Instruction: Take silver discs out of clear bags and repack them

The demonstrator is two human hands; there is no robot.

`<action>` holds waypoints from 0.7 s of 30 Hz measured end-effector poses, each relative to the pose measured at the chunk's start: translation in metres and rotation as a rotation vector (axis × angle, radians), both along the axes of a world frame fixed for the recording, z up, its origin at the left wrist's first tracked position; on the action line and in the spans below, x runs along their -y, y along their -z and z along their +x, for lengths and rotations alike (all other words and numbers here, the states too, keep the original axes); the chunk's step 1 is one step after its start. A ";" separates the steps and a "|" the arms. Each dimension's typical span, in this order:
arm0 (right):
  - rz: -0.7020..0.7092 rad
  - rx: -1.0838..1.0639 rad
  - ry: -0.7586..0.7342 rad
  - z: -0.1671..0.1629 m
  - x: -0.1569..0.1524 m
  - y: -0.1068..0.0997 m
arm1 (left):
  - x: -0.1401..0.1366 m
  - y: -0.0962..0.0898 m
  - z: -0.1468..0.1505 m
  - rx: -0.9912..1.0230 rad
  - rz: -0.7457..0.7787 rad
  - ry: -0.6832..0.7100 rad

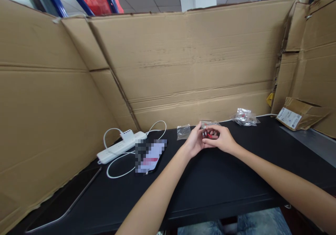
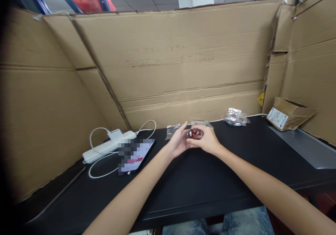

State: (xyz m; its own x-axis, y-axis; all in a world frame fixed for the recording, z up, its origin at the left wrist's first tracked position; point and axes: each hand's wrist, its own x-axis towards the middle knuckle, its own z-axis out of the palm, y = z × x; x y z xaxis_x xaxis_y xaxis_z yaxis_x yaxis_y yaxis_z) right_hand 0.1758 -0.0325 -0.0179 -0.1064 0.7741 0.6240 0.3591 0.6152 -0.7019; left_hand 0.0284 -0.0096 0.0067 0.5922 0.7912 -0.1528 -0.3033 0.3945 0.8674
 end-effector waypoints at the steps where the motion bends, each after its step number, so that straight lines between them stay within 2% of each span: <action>1: -0.005 -0.032 0.011 0.001 -0.001 -0.002 | -0.002 -0.002 -0.004 0.012 0.005 0.032; 7: -0.052 -0.173 -0.056 0.009 -0.008 -0.006 | -0.009 -0.004 -0.018 -0.016 0.174 0.001; 14: 0.010 0.006 -0.053 0.017 -0.008 -0.003 | -0.010 -0.002 -0.020 -0.087 0.237 0.041; 21: 0.024 0.057 -0.059 0.018 -0.006 -0.007 | -0.011 -0.001 -0.022 -0.103 0.250 0.040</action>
